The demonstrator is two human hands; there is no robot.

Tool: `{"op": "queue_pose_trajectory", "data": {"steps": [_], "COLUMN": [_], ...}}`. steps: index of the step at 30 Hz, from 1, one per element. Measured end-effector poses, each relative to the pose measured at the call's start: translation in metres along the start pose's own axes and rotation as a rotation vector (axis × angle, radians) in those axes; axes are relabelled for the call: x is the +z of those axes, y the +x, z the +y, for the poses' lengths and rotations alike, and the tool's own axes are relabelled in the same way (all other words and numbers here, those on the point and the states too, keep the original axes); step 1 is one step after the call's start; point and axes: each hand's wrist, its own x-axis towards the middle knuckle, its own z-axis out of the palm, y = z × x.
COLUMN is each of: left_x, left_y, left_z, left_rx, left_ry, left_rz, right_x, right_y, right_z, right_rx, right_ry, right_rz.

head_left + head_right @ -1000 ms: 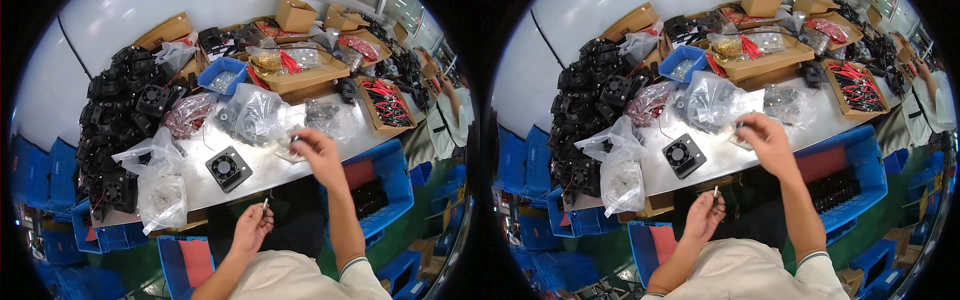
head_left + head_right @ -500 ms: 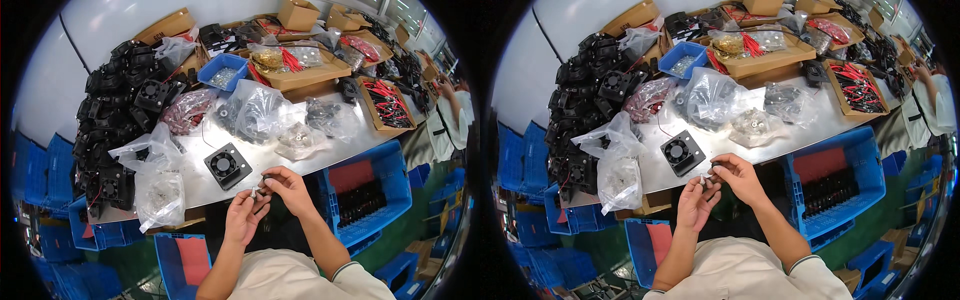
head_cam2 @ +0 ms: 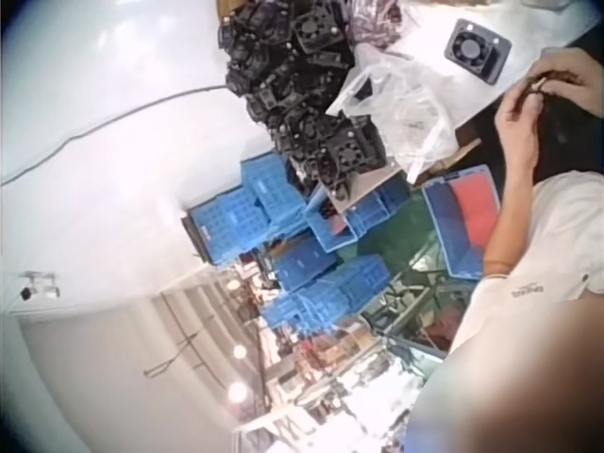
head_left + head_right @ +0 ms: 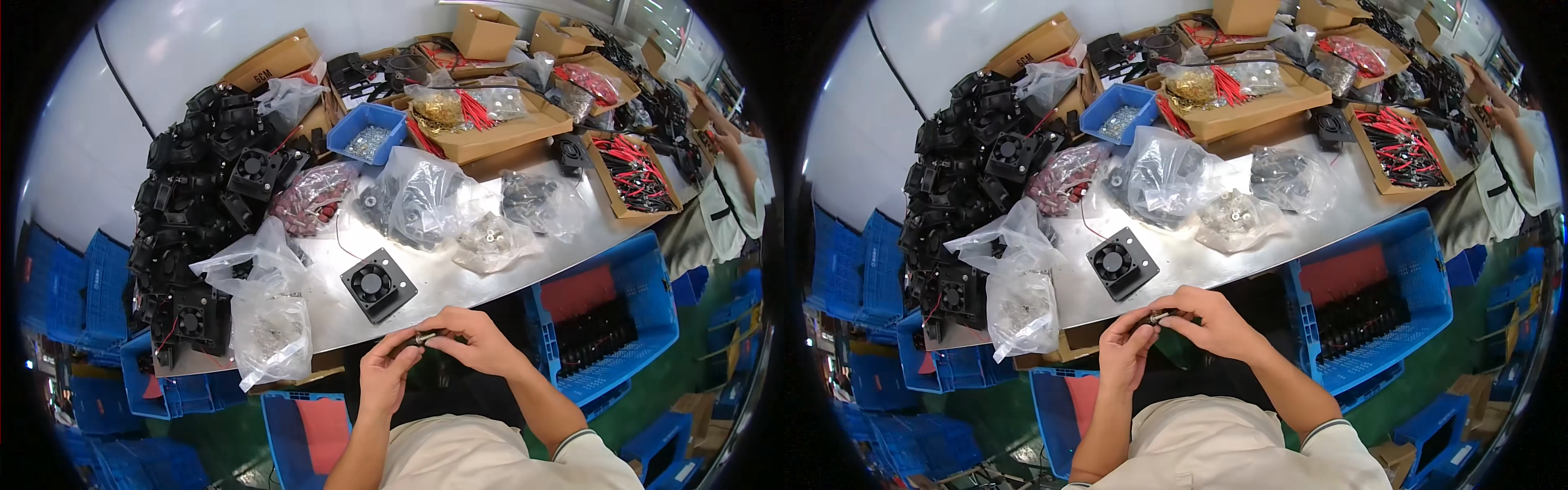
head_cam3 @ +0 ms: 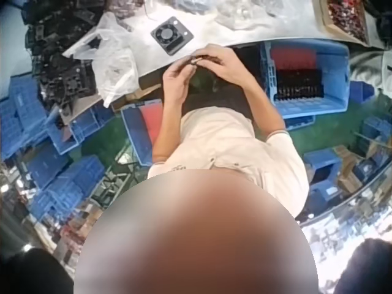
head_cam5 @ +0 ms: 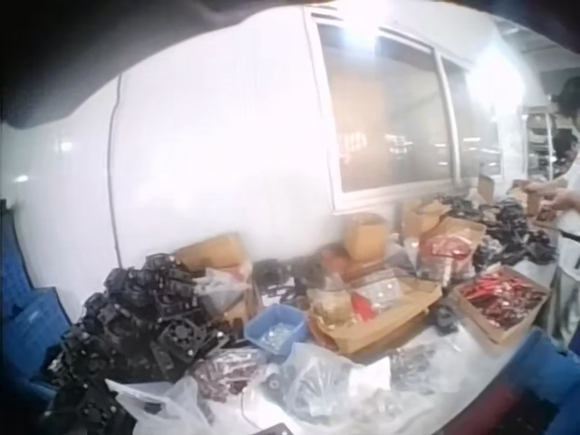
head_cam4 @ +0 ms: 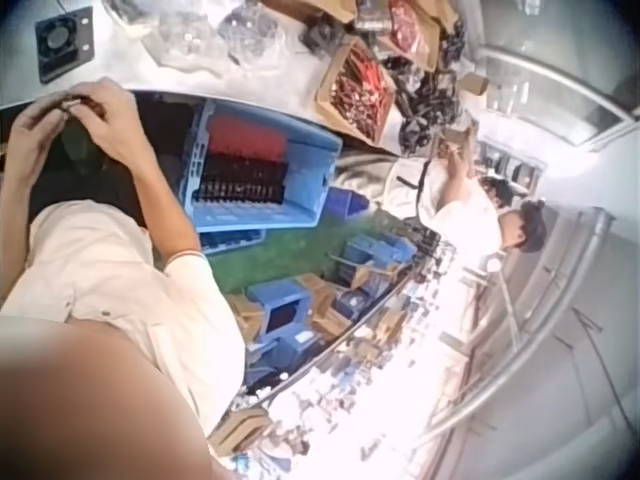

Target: Assembling small components into plastic cooling fan units at a factory workbench.

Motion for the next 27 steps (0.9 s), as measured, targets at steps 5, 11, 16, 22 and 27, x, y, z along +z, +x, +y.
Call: {"op": "queue_pose_trajectory", "data": {"steps": [5, 11, 16, 22, 27], "left_x": [0.002, -0.003, -0.006, -0.006, -0.004], "left_y": [0.000, -0.002, -0.004, -0.004, -0.003], "left_z": [0.002, 0.002, 0.003, 0.001, 0.002], "left_rx": [0.030, 0.044, 0.075, 0.042, 0.032], "left_ry": [-0.021, -0.050, -0.017, -0.056, -0.046], "left_rz": [0.001, 0.025, 0.023, -0.028, -0.004], "right_x": [0.007, 0.014, 0.017, 0.016, 0.010], "right_y": [0.006, 0.007, 0.003, -0.005, -0.010], "right_z": [0.005, 0.004, 0.001, -0.002, -0.007], "right_rx": [0.030, 0.062, 0.028, 0.041, 0.046], "right_ry": [-0.013, 0.023, -0.011, -0.075, -0.101], "right_rz": [-0.022, -0.039, -0.016, 0.036, 0.080]}}
